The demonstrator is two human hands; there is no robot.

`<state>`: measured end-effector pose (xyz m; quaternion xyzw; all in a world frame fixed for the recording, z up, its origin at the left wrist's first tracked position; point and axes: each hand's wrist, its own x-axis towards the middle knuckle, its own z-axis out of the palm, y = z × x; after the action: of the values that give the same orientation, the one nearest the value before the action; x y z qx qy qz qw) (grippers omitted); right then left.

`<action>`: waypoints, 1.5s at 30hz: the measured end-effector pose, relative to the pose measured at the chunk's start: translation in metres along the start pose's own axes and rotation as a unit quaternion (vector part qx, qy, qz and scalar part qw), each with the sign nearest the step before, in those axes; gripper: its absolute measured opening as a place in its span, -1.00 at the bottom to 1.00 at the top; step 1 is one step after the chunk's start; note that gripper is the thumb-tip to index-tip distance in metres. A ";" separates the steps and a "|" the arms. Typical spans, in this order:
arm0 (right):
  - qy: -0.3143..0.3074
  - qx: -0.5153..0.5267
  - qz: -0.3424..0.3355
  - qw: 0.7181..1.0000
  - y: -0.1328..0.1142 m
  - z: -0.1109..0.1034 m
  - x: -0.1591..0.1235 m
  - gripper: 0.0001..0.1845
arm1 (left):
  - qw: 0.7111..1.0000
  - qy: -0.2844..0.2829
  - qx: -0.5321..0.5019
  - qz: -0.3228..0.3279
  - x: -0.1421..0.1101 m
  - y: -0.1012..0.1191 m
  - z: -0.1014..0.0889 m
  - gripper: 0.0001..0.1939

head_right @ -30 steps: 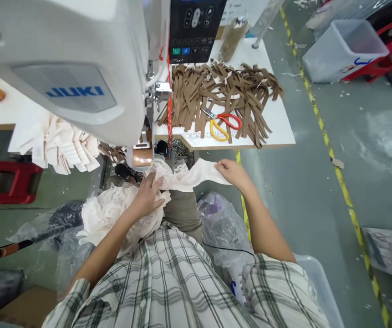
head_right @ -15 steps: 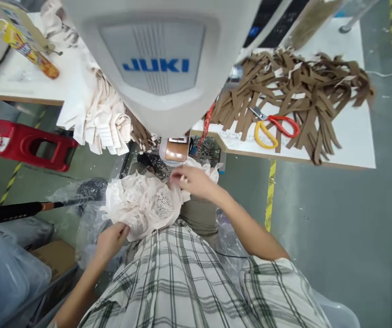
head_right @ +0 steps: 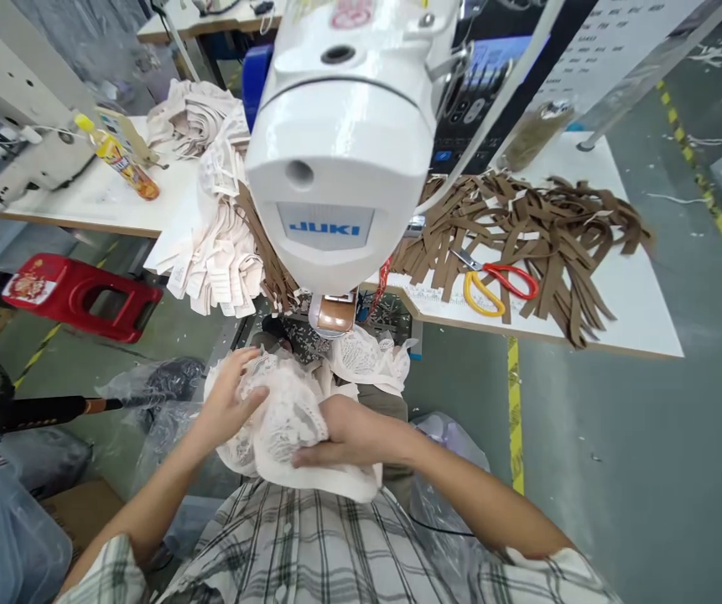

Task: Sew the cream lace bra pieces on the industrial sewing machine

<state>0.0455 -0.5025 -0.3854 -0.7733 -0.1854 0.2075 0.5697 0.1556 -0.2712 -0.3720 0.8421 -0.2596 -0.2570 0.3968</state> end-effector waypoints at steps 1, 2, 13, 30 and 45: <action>0.032 -0.009 0.002 0.999 -0.009 -0.006 -0.014 -0.61 | 0.994 -0.062 -0.085 -0.030 0.015 -0.002 0.007 -0.64; 0.055 -0.021 0.007 0.998 -0.016 -0.012 -0.027 -0.63 | 0.976 -0.132 -0.163 -0.057 0.027 -0.004 0.016 -0.60; 0.092 -0.001 0.108 0.990 0.005 -0.017 -0.093 -0.63 | 0.898 -0.267 -0.350 0.019 0.069 0.014 0.061 -0.61; 0.401 0.000 0.094 0.911 0.014 -0.067 -0.025 -0.43 | 0.991 -0.079 -0.002 0.108 0.106 0.101 0.020 -0.69; 0.375 0.165 0.133 0.903 0.027 -0.108 -0.005 -0.35 | 0.999 0.006 0.040 0.019 0.142 0.101 0.016 -0.48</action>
<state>0.0999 -0.6001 -0.3819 -0.7064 0.1828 0.0036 0.6838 0.2259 -0.4266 -0.3320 0.8538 -0.2835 -0.2333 0.3691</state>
